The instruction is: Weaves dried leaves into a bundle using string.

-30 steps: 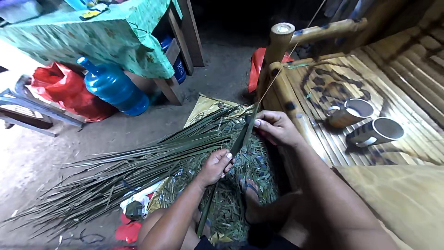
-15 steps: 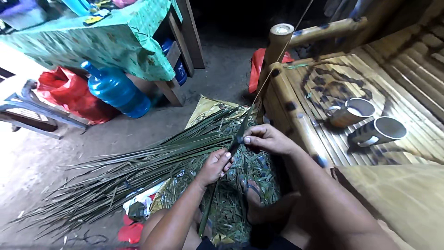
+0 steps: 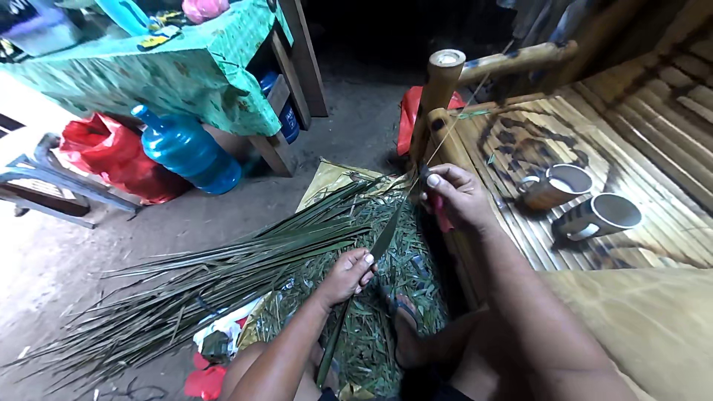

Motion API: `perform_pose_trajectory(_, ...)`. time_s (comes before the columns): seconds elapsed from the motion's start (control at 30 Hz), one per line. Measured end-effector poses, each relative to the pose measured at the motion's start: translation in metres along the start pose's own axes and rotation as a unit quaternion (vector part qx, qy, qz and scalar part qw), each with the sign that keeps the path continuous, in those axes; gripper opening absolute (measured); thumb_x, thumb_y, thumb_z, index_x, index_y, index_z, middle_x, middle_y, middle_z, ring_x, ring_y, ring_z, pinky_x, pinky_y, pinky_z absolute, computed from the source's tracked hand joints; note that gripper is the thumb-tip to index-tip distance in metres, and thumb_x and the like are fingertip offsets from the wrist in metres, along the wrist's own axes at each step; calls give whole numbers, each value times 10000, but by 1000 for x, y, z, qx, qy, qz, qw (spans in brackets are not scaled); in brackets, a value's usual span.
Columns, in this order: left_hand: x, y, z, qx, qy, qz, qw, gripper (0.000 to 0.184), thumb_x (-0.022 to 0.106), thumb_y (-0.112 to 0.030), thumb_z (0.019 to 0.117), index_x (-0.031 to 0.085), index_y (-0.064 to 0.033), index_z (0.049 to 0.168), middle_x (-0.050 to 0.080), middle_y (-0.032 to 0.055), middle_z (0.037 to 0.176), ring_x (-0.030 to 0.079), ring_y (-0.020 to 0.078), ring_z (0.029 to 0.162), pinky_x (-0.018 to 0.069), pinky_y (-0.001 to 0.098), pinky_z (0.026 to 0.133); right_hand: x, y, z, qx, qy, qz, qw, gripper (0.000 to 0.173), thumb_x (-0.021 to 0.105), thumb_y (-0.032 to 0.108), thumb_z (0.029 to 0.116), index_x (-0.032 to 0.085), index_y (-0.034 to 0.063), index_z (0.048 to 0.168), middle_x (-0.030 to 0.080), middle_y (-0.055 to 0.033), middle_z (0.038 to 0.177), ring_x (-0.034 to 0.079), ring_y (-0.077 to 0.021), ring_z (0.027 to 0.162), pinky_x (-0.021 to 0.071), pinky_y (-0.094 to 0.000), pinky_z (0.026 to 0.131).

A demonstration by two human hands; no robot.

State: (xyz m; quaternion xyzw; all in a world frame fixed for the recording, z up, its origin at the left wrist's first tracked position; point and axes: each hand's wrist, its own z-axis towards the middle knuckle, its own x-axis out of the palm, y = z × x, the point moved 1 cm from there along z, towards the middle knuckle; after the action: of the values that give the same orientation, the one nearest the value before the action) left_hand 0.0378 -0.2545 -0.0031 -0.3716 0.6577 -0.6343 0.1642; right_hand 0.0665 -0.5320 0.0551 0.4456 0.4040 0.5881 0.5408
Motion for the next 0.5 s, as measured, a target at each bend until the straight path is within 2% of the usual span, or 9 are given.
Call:
perform_pose_trajectory(0.07,-1,0,2,3,-9,-3,1000,260,386,-220,1092,591,-126,963,512,-99,631,455,-1,484,390,154,453,6,1,-4,43,66,-15,997,204,577,175,1013,659,76,1171,681,-25,863,625,-95,629,563,-261,557)
perform_pose_trajectory(0.13,-2,-2,3,2,-15,-7,1000,285,352,-219,1091,586,-123,960,510,-94,623,463,4,478,405,156,452,15,-8,-9,90,174,-26,980,195,609,191,997,674,31,1088,687,-37,810,641,-111,640,574,-286,590)
perform_pose_trajectory(0.2,-4,-2,3,-4,-12,-16,1000,316,318,-222,1082,588,-126,951,508,-91,622,460,5,475,403,159,448,25,-14,-12,124,259,-13,958,207,612,238,1014,686,45,1031,675,-2,766,630,-78,625,557,-251,582)
perform_pose_trajectory(0.23,-5,-2,2,-9,-5,-20,1000,329,302,-225,1077,589,-130,946,506,-91,622,455,4,472,400,158,444,28,-14,-12,125,275,-4,953,200,608,239,1019,689,56,1016,673,13,756,626,-62,617,551,-235,572)
perform_pose_trajectory(0.3,-5,-2,1,-12,11,-33,999,351,275,-218,1066,584,-138,920,493,-92,608,447,4,464,395,159,442,28,-13,-10,103,276,-8,956,205,609,238,1020,693,51,1025,675,20,759,622,-53,619,547,-226,576)
perform_pose_trajectory(0.4,-3,-1,0,-16,29,-53,998,352,282,-225,1057,575,-148,878,466,-92,585,431,9,450,382,163,438,20,-13,-8,62,228,-23,971,219,610,216,1018,709,29,1070,681,-7,773,616,-66,616,545,-230,571)
perform_pose_trajectory(0.5,-2,0,0,-16,38,-58,997,339,292,-240,1069,571,-143,903,470,-84,603,435,13,460,387,163,441,15,-11,-6,32,182,-35,982,226,607,184,1018,703,25,1147,695,-36,791,620,-86,603,550,-238,554)
